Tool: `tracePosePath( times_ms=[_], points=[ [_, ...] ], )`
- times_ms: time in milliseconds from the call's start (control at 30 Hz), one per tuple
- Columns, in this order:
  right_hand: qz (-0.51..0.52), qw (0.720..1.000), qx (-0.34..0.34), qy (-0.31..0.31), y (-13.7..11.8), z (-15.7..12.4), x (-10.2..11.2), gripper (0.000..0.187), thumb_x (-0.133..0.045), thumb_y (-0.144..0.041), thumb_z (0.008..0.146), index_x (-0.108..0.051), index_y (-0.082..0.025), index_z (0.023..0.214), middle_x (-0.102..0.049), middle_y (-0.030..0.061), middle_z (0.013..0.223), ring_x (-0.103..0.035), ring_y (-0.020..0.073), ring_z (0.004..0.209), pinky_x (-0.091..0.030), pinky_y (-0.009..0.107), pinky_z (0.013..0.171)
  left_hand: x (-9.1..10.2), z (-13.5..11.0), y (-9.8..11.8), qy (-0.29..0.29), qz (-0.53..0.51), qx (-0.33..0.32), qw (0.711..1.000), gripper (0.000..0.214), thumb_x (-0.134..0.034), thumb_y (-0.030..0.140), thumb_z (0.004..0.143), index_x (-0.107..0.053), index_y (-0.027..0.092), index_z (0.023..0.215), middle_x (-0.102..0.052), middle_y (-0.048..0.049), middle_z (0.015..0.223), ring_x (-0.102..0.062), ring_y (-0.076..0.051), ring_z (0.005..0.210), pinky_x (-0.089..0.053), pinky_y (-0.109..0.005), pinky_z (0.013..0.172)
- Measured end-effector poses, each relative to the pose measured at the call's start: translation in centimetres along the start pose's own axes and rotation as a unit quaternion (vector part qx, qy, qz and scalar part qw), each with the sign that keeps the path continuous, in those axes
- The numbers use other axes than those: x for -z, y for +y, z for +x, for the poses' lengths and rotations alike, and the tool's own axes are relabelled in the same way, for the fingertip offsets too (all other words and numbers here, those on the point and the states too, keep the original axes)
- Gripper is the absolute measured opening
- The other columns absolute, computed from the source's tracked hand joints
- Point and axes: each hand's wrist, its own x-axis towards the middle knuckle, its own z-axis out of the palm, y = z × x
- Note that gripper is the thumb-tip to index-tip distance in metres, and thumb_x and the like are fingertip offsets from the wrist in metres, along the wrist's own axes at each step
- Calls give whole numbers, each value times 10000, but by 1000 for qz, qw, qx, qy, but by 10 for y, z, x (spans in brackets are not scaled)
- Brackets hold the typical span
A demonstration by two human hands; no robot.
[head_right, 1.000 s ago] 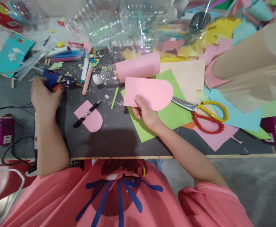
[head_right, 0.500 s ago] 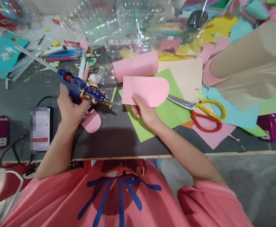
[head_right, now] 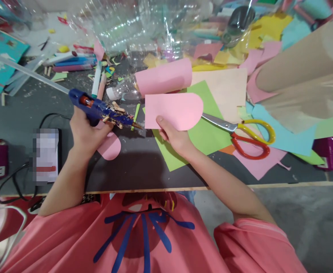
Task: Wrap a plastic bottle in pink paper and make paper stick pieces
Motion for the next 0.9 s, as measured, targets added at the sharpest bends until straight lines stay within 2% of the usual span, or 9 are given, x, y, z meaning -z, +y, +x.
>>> tracePosePath(
  times_ms=[233,433,900],
  points=[
    [-11,1000,5,-7,-4,-2,-1,613,-545,-680,803,-360,-228,432,-316,-62,376,-279,63,369,-308,257,437,-4,-3,-2,11,20,12,1000,511,-655,306,677,-473,213,1145,-612,-76,1033,-635,-284,973,-506,-402,843],
    [-12,1000,0,-12,-3,-3,-1,635,-521,-723,797,-359,-227,436,-299,-53,383,-270,74,383,-289,267,427,-3,-2,-2,16,28,4,999,450,-639,318,674,-496,217,1089,-618,-66,983,-636,-276,936,-507,-395,820],
    [-14,1000,-8,-7,-3,-3,0,627,-541,-750,758,-373,-229,451,-326,-60,380,-275,68,374,-262,254,409,-3,-2,-5,9,22,8,1000,468,-642,289,678,-496,219,1117,-618,-98,1063,-624,-312,1024,-503,-438,885]
  ],
)
